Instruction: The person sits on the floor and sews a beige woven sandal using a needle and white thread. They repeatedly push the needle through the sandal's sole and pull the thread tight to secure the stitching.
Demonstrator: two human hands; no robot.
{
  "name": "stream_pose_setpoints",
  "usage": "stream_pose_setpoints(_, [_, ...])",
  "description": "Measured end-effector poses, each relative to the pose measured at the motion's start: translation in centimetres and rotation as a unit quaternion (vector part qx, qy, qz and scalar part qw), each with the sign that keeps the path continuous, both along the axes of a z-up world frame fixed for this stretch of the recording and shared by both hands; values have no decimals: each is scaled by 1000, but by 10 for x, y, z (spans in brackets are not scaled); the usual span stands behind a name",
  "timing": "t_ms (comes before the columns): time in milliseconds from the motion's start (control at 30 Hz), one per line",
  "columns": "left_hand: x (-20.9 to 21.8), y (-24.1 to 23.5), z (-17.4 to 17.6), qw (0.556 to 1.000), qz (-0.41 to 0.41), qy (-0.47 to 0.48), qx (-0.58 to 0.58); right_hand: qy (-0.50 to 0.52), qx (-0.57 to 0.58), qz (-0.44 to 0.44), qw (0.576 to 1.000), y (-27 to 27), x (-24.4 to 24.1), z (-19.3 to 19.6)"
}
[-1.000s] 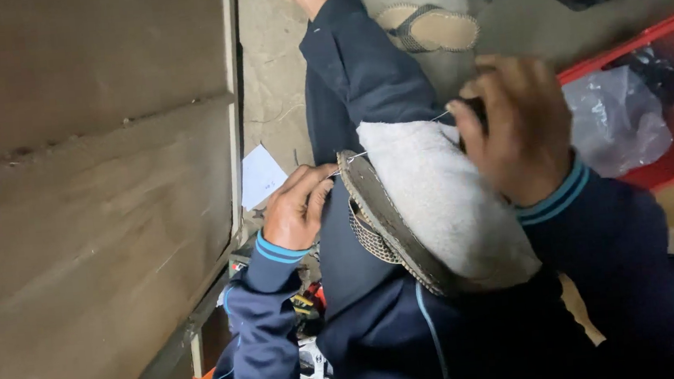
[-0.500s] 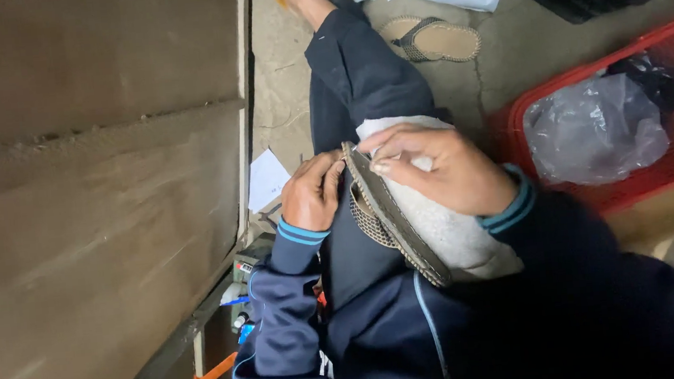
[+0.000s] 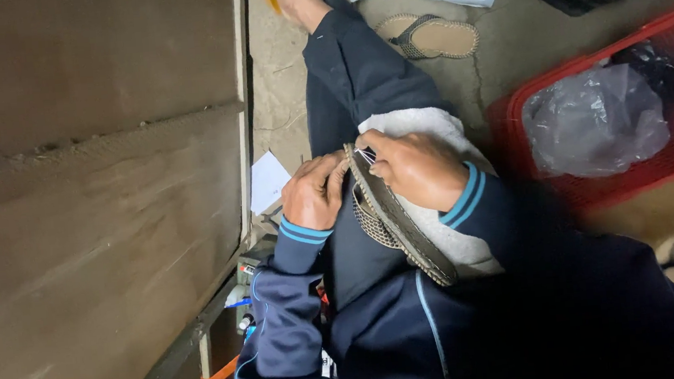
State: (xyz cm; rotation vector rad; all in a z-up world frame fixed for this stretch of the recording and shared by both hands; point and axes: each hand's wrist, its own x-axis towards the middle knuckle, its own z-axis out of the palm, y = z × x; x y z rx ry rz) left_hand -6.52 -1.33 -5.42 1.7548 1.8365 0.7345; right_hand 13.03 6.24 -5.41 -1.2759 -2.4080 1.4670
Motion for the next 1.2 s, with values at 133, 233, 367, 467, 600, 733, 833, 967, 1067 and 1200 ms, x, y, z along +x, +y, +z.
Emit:
stream_pose_setpoints(133, [1,-3,-9,1000,-1,15,-7,46,-3,-13,999,-1,8,35])
stream_pose_setpoints(233, [-1,-4,-8,999,-13,28,-23,20,-5,-34,999,-1,12,49])
stream_pose_setpoints(367, [-9,-10,-17,999,-23,-10,-30,28,51,-49,997,-3,15,48])
stream_pose_setpoints(467, [-15,-18,-30,999,0,29,-27,45,64,-49,996,-3,14,39])
stream_pose_setpoints(600, [-19,-23,-19,985,109,131,-42,68,116,-90,987,-6,4,34])
stream_pose_setpoints(733, [-49,-53,-27,970,166,145,-104,31,185,-95,978,-10,-3,18])
stream_pose_setpoints(833, [-56,-57,-22,965,182,151,-112,-8,257,-85,963,-14,-2,9])
stream_pose_setpoints(967, [-33,-35,-14,981,148,44,-115,-17,218,-70,973,-22,7,15])
stream_pose_setpoints(1067, [-26,-29,-30,970,161,-143,-117,10,68,-109,992,-18,16,42])
stream_pose_setpoints(1200, [-26,-26,-34,896,233,-365,-101,230,-158,-138,950,-4,35,67])
